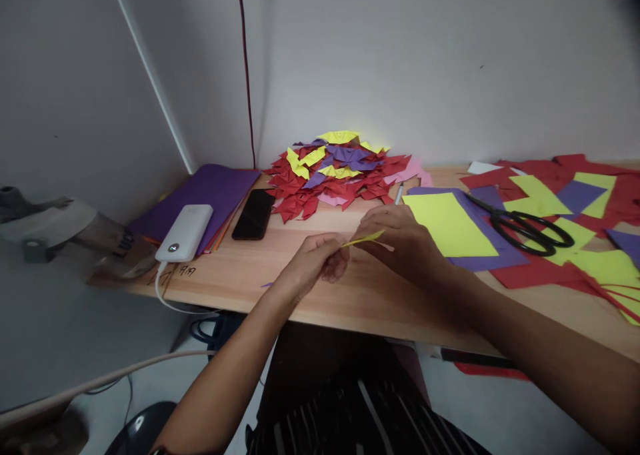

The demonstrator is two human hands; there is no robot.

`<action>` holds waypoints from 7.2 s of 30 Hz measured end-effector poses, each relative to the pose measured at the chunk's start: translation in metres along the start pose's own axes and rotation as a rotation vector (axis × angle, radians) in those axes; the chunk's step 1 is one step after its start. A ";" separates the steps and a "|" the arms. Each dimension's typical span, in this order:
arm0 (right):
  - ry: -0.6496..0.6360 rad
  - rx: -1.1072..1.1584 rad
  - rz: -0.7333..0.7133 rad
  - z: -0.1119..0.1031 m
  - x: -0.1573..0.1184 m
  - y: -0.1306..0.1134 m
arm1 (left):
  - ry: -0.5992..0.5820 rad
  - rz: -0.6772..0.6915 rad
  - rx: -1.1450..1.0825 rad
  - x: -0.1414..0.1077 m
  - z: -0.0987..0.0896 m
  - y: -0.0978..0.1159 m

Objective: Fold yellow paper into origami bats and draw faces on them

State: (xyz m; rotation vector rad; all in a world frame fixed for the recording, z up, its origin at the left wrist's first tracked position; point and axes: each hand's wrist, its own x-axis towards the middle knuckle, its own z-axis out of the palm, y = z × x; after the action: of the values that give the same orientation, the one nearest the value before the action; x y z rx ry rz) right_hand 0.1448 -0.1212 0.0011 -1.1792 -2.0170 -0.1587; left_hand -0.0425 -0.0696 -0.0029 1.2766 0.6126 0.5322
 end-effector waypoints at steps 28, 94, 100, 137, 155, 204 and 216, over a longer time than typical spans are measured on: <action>-0.042 -0.099 -0.033 0.010 -0.002 0.001 | 0.084 0.041 -0.174 0.002 -0.007 0.001; -0.100 0.692 0.664 0.012 0.001 -0.007 | 0.310 0.218 0.269 0.000 0.004 -0.005; -0.088 0.673 0.659 0.011 0.001 -0.009 | 0.326 0.223 0.234 0.000 0.005 -0.005; -0.282 0.676 0.671 0.009 0.002 -0.006 | 0.195 0.175 0.189 0.002 0.005 -0.004; -0.175 0.638 0.696 0.006 0.004 -0.013 | 0.232 0.254 0.249 0.001 0.006 -0.003; -0.394 0.532 0.504 0.005 0.002 -0.002 | 0.077 0.162 0.168 0.002 0.002 -0.006; -0.264 0.594 0.634 0.004 0.002 -0.005 | 0.144 0.154 0.188 0.003 0.000 -0.006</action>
State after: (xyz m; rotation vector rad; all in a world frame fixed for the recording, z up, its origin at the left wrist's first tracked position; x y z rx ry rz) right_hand 0.1381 -0.1202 0.0009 -1.4063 -1.6146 0.8850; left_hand -0.0401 -0.0685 -0.0096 1.4800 0.7002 0.7113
